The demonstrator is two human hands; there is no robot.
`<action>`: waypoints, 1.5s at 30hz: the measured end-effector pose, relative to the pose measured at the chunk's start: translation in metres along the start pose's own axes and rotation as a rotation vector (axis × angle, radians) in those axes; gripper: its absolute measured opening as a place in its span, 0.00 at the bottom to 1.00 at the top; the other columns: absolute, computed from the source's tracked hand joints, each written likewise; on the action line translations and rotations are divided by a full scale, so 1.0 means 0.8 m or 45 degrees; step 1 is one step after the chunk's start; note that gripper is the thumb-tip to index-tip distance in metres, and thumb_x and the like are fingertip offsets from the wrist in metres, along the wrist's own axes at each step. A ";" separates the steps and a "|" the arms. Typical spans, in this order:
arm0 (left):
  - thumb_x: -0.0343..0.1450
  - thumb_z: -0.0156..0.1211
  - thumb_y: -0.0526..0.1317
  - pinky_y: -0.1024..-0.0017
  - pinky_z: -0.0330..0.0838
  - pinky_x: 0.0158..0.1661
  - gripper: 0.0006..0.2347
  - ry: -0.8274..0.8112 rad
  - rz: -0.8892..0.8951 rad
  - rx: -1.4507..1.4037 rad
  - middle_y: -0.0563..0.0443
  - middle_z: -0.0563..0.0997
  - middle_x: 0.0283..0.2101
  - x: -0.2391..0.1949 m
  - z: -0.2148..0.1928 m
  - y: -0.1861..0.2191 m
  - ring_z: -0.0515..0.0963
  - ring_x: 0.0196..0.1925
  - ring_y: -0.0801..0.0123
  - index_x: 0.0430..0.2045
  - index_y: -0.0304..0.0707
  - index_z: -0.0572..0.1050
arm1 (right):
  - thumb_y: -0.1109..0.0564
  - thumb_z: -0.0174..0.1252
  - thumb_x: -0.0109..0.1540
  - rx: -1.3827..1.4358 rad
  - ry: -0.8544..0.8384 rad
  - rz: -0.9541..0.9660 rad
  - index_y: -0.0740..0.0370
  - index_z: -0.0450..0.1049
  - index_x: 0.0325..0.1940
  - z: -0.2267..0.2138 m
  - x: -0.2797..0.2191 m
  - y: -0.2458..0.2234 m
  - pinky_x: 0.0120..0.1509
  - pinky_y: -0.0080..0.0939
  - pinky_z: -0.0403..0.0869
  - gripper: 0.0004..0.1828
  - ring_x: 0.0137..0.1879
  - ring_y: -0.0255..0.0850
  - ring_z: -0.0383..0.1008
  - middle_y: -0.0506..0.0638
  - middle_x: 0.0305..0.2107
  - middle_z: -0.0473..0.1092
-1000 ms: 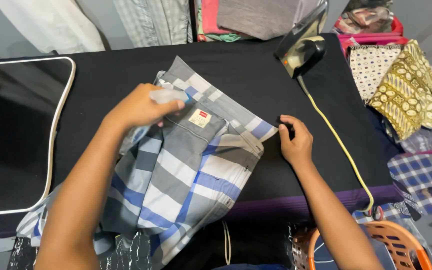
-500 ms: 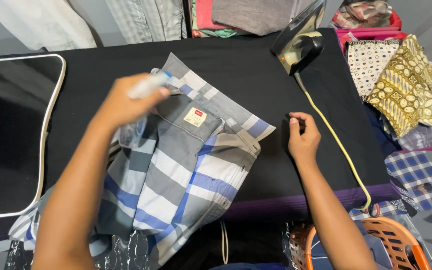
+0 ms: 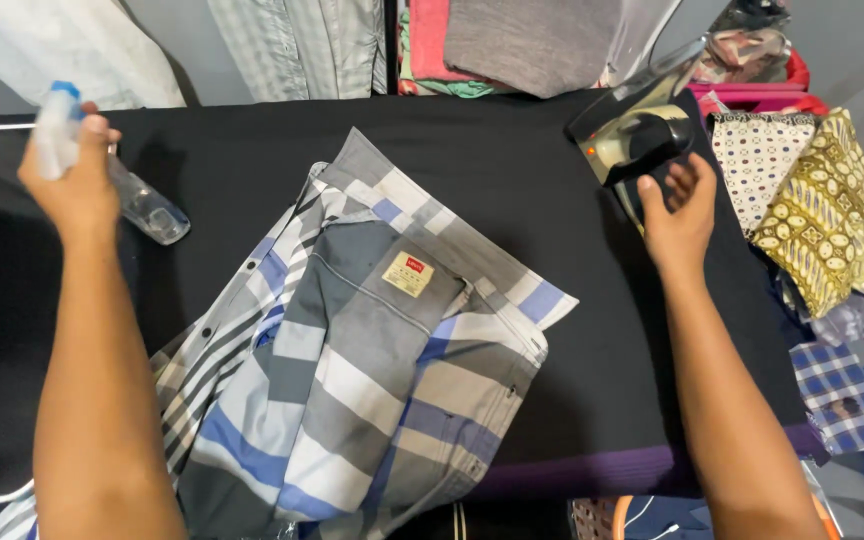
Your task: Ironing a checkered shirt on an ironing board using a steam iron and a spray bottle.
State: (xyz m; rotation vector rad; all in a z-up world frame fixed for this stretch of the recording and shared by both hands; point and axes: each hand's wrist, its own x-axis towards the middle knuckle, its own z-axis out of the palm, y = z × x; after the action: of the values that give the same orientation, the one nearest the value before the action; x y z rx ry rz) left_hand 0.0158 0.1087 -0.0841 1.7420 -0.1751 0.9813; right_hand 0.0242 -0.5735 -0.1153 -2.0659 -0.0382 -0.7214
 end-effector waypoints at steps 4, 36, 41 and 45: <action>0.85 0.71 0.29 0.56 0.73 0.54 0.18 -0.073 0.293 0.230 0.25 0.76 0.51 0.001 -0.017 -0.016 0.76 0.50 0.46 0.62 0.12 0.69 | 0.58 0.57 0.72 -0.142 0.088 -0.265 0.74 0.67 0.58 0.028 0.031 -0.007 0.54 0.47 0.72 0.16 0.47 0.52 0.75 0.64 0.45 0.73; 0.61 0.74 0.58 0.46 0.64 0.58 0.35 -0.802 0.173 1.028 0.28 0.75 0.54 -0.194 0.248 0.178 0.75 0.58 0.38 0.53 0.24 0.74 | 0.37 0.59 0.64 -1.033 -0.949 -0.157 0.57 0.75 0.43 0.080 -0.059 -0.212 0.46 0.61 0.77 0.21 0.42 0.64 0.81 0.59 0.30 0.78; 0.53 0.79 0.59 0.40 0.55 0.66 0.46 -0.982 0.231 0.966 0.24 0.67 0.59 -0.254 0.277 0.227 0.66 0.64 0.34 0.58 0.22 0.66 | 0.39 0.60 0.63 -0.999 -0.977 -0.272 0.56 0.75 0.39 0.069 -0.059 -0.216 0.44 0.59 0.77 0.19 0.39 0.62 0.81 0.56 0.28 0.78; 0.64 0.68 0.58 0.36 0.37 0.70 0.33 -1.307 0.174 0.930 0.31 0.66 0.63 -0.264 0.263 0.219 0.61 0.70 0.38 0.61 0.40 0.69 | 0.38 0.61 0.62 -1.048 -0.933 -0.325 0.57 0.74 0.40 0.068 -0.062 -0.208 0.42 0.60 0.77 0.20 0.37 0.62 0.81 0.57 0.26 0.77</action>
State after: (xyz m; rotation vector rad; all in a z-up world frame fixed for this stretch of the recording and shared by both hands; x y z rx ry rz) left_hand -0.1079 -0.2125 -0.1183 2.8216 -0.6516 0.1186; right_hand -0.0395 -0.4228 -0.0364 -3.0630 -0.4947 -0.0546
